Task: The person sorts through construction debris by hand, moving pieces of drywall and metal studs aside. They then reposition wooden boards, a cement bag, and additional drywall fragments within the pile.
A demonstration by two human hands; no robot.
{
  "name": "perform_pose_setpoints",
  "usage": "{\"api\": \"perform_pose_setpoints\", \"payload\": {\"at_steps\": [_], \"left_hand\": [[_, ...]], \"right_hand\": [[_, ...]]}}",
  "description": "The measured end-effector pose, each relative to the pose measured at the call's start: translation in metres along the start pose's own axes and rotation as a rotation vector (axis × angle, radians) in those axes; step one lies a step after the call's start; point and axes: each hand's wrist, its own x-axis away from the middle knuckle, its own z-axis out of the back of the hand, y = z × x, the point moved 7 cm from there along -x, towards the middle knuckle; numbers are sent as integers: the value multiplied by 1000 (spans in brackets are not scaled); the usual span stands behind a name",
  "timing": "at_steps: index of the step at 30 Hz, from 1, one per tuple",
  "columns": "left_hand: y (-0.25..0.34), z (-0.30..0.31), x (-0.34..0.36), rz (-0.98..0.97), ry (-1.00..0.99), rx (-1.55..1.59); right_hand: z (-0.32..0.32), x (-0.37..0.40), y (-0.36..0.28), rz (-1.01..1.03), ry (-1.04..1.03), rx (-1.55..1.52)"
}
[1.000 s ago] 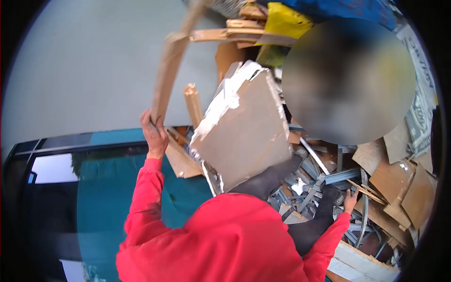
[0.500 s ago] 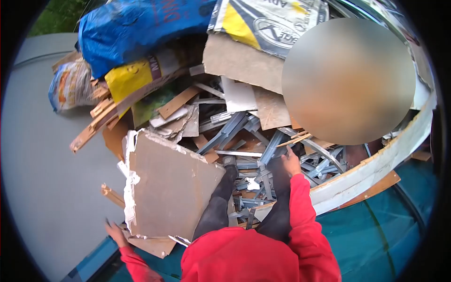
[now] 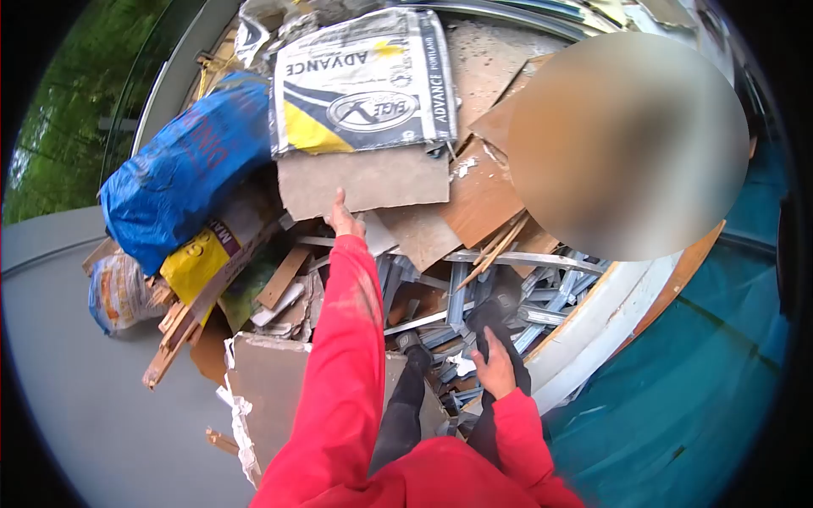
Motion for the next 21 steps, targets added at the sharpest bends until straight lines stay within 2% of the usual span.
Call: {"api": "perform_pose_setpoints", "payload": {"at_steps": [1, 3, 4, 7, 8, 10, 12, 15, 18, 21], "left_hand": [[-18, 2, -22, -52, 52, 214], [-9, -7, -14, 80, -133, 323], [7, -16, 16, 89, -46, 189], [71, -66, 82, -3, -317, 152], [99, -78, 91, -28, -337, 53], [159, -130, 142, -40, -423, 152], [197, -171, 183, -18, -341, 106], [213, -214, 218, 51, -496, 131], [217, -211, 208, -47, -457, 72], [214, -202, 198, -50, -664, 107]], "right_hand": [[-5, 1, 9, -40, -24, 20], [-12, 1, 24, -96, -18, 24], [-18, -2, 30, -117, -22, 21], [-26, -2, 28, -176, -77, 4], [-28, -2, 29, -157, -86, -5], [-32, -6, 33, -139, -86, 8], [-30, -7, 38, -153, -75, 19], [-35, -7, 43, -135, -52, 33], [-41, -9, 51, -164, -72, 74], [-43, -12, 50, -145, -94, 67]]}}
